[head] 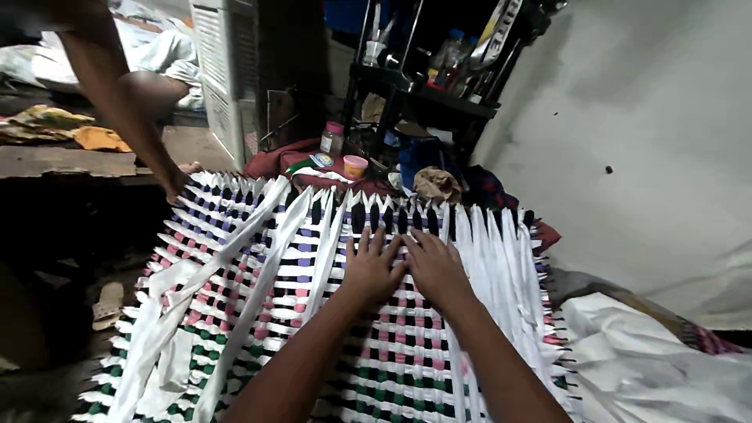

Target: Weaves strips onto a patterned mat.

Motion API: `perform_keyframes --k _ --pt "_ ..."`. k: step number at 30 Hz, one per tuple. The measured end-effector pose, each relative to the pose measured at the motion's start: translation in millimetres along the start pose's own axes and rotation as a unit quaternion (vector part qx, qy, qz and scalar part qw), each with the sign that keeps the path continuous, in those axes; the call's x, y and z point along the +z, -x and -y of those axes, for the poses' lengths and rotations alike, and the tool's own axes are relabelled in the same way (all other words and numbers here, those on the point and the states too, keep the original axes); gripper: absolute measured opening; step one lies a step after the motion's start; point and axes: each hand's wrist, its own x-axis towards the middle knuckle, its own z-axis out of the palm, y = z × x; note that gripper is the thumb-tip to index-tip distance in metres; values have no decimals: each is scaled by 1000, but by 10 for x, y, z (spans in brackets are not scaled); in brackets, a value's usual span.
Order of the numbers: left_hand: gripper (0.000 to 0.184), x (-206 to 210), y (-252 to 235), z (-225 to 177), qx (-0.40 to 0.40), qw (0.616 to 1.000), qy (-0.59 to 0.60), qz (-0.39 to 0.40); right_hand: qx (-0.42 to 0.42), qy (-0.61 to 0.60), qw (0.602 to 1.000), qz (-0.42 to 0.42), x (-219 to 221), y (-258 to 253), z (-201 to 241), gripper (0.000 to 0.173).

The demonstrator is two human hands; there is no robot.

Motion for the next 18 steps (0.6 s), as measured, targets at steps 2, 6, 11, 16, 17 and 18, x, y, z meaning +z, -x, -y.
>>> perform_keyframes --k 2,6,11,16,17,18 --pt "56 -40 -5 87 15 1000 1 0 43 -1 999 24 -10 -75 52 44" --pt "53 -70 56 363 77 997 3 -19 39 14 999 -16 33 -39 55 44" --pt "51 -73 191 682 59 995 37 -68 -26 23 998 -61 112 66 95 39" --pt "53 -181 -49 648 31 999 23 -36 30 24 999 5 97 -186 135 44" --pt "54 -201 -55 648 30 999 20 -29 37 25 999 3 85 -200 158 44" --pt "54 -215 -10 644 34 999 18 -28 42 21 999 -3 73 -176 192 45"
